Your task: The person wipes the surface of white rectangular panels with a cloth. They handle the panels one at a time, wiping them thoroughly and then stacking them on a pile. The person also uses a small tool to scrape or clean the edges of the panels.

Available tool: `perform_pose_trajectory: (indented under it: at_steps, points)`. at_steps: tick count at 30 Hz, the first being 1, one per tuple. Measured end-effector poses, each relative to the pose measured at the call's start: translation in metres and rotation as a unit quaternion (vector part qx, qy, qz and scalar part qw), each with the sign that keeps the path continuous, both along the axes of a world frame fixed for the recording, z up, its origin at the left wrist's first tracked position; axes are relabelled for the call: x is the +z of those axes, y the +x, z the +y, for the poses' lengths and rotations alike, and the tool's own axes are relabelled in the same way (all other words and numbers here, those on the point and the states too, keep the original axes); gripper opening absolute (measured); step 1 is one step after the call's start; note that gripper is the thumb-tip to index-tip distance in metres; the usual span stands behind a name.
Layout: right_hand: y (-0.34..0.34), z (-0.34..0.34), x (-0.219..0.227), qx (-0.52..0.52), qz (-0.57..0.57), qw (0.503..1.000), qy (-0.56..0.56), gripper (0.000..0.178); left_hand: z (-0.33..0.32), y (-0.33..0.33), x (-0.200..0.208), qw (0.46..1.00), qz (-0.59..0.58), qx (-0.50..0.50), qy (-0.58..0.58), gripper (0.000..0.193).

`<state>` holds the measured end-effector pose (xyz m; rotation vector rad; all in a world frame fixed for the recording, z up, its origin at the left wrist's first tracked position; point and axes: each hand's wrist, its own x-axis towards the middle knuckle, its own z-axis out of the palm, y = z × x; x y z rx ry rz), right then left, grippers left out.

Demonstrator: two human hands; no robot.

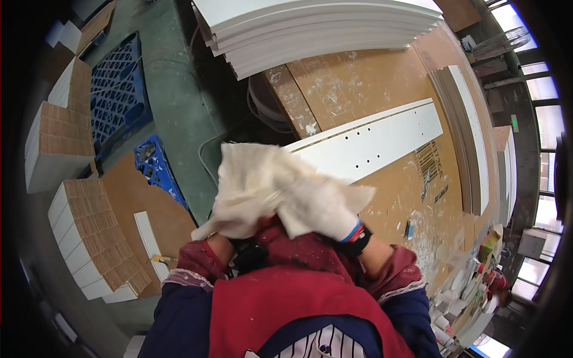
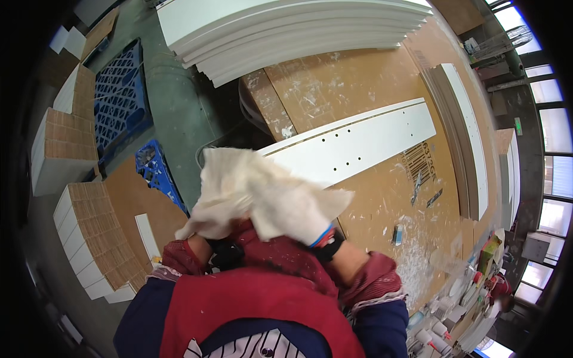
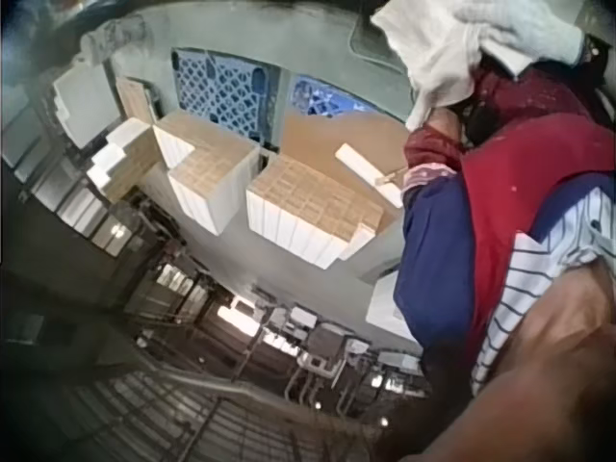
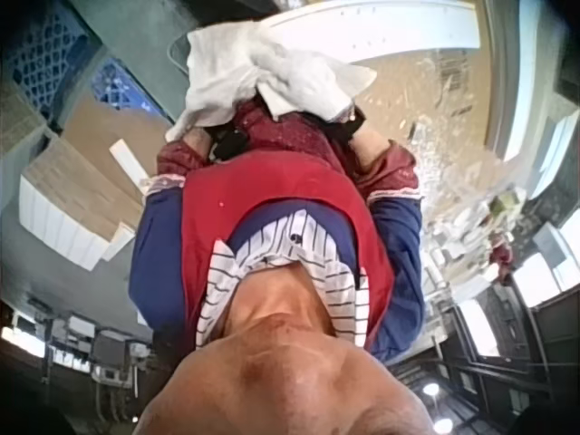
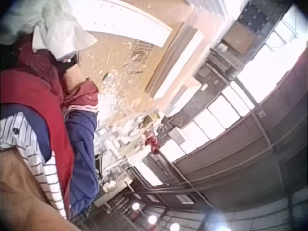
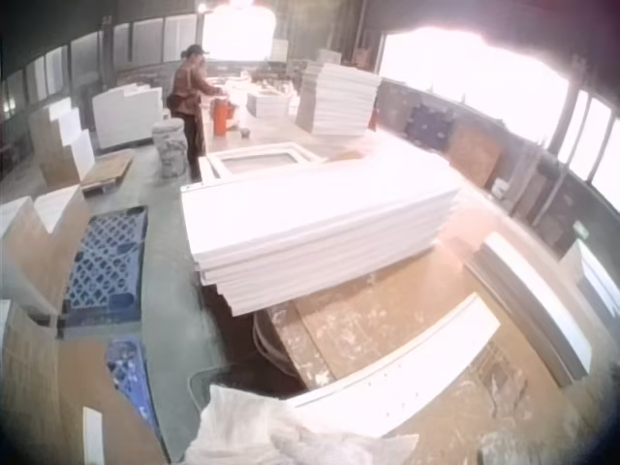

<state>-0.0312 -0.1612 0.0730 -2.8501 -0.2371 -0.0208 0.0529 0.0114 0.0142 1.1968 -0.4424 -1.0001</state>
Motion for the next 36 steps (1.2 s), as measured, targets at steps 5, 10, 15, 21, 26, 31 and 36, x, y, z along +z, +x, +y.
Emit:
perform_pose_trajectory:
  at_steps: [5,10,15,21,26,31,36]
  points:
    - [0.012,-0.138,0.018,-0.445,0.121,0.887,-0.013,0.029,-0.036,-0.009,-0.019,0.826,0.501,0.082,-0.247,0.095]
    - [0.000,-0.161,-0.023,-0.347,-0.040,0.915,-0.203,0.021,-0.038,-0.012,-0.023,0.814,0.529,0.080,-0.226,0.092]
    - [0.013,0.001,-0.021,-0.096,0.023,0.961,-0.258,0.019,-0.032,-0.015,-0.042,0.788,0.534,0.062,-0.299,0.083]
    - [-0.018,0.038,0.025,0.078,0.066,0.956,0.277,0.033,-0.006,0.005,0.070,0.994,-0.104,0.029,0.011,0.042]
    - [-0.023,-0.020,0.014,-0.025,0.087,0.993,0.072,0.047,-0.012,0.004,0.094,0.935,-0.345,-0.013,0.085,0.021]
    - [-0.027,-0.105,-0.001,-0.267,0.073,0.958,-0.070,0.034,-0.025,-0.016,-0.013,0.996,0.005,0.029,-0.085,0.043]
    - [-0.065,-0.265,-0.001,-0.514,0.013,0.856,-0.043,0.025,-0.029,-0.013,-0.030,0.907,0.395,0.072,-0.124,0.049]
